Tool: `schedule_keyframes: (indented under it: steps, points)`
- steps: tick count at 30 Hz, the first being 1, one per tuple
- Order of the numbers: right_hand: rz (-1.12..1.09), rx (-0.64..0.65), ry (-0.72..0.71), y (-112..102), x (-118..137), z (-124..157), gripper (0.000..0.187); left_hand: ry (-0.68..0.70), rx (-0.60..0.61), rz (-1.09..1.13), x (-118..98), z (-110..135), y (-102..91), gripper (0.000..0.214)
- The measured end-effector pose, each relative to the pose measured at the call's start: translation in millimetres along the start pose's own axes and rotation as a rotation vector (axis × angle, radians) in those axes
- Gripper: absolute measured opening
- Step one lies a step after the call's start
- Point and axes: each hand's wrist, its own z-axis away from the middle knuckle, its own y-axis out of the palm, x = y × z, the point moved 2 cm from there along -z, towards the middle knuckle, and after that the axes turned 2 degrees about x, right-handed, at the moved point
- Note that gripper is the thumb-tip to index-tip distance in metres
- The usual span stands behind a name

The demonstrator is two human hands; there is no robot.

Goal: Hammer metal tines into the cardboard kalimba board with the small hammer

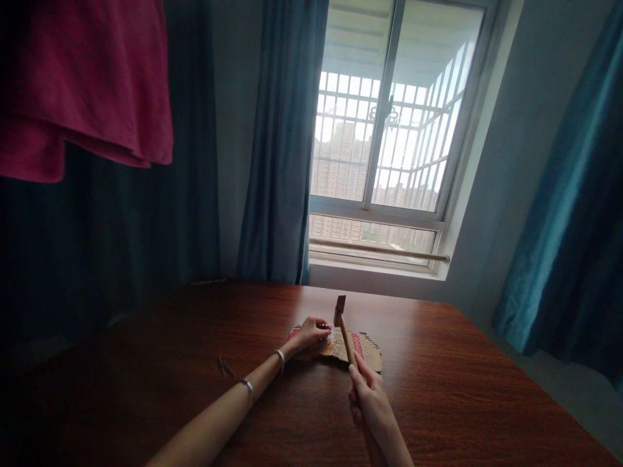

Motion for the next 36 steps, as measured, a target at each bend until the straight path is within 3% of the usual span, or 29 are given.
schedule_keyframes:
  steps: [5,13,18,23,26,29,36]
  points:
    - [-0.046,0.016,-0.061,1.9,0.9,-0.9,0.072,-0.013,-0.006,-0.013,-1.4,0.6,0.6,0.025]
    - [-0.016,-0.023,0.048,-5.8,1.7,-1.2,0.071,-0.006,-0.007,0.001,5.5,-2.1,2.3,0.025]
    - [0.041,-0.087,0.062,-22.2,6.6,-2.3,0.070,0.020,-0.005,-0.031,1.9,-0.3,0.9,0.023]
    - [0.270,-0.233,0.030,-54.8,0.3,-12.8,0.065,0.019,-0.005,-0.034,-2.1,1.8,-1.4,0.023]
    - [0.534,-0.363,-0.022,-76.7,-2.9,-19.2,0.059,0.008,-0.009,-0.024,-3.3,2.9,-2.0,0.023]
    - [0.811,-0.472,0.022,-95.9,-3.8,-22.5,0.055,0.005,-0.015,-0.019,-5.0,4.0,-2.6,0.023]
    - [1.090,-0.503,0.142,-113.8,-8.8,-23.7,0.058,-0.012,0.009,-0.034,-8.6,6.5,-4.3,0.021]
